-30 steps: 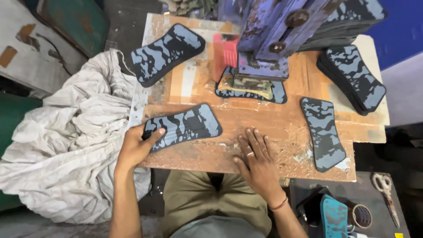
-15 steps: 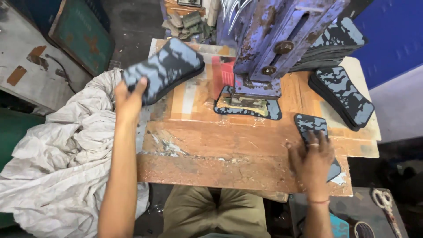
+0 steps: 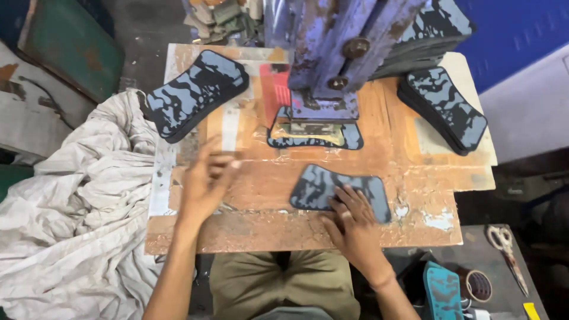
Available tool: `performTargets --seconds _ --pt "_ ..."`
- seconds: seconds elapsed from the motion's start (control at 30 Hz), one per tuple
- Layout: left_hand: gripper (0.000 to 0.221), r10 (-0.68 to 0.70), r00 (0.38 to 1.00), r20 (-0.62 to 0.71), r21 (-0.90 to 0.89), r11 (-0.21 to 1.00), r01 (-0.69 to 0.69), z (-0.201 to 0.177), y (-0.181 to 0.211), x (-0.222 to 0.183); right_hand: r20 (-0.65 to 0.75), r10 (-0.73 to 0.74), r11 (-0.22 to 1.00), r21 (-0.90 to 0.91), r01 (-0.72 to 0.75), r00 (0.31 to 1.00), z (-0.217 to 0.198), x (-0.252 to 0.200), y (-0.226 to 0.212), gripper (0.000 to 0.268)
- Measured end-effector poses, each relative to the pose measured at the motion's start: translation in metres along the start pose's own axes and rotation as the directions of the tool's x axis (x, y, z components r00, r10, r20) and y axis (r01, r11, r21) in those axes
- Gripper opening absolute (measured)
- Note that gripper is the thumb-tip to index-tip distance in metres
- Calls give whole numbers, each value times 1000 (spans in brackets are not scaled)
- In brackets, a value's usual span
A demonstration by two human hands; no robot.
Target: Applying glue and organizing printed foam components for footwear assembly at a workbench.
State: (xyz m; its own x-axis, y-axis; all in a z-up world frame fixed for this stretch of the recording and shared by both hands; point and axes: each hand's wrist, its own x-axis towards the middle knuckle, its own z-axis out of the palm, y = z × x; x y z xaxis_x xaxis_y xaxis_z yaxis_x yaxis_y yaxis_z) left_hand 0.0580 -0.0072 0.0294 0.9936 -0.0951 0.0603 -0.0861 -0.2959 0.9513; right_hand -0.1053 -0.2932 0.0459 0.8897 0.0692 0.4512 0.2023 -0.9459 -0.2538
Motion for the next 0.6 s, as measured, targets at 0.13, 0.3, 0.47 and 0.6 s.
performTargets --seconds 0.13,0.3,0.47,0.6 --pt "67 -88 965 249 133 990 56 31 11 31 15 76 990 121 -77 997 19 16 1 26" --pt "63 -70 945 319 -20 997 80 67 3 67 44 56 993 104 -61 997 21 14 2 27" --pt "42 -121 902 415 -194 956 218 103 -24 82 77 78 997 10 -79 994 23 13 -20 51" --pt "40 -213 848 485 -87 953 289 76 -5 52 143 -41 989 -138 61 989 32 -15 -33 75"
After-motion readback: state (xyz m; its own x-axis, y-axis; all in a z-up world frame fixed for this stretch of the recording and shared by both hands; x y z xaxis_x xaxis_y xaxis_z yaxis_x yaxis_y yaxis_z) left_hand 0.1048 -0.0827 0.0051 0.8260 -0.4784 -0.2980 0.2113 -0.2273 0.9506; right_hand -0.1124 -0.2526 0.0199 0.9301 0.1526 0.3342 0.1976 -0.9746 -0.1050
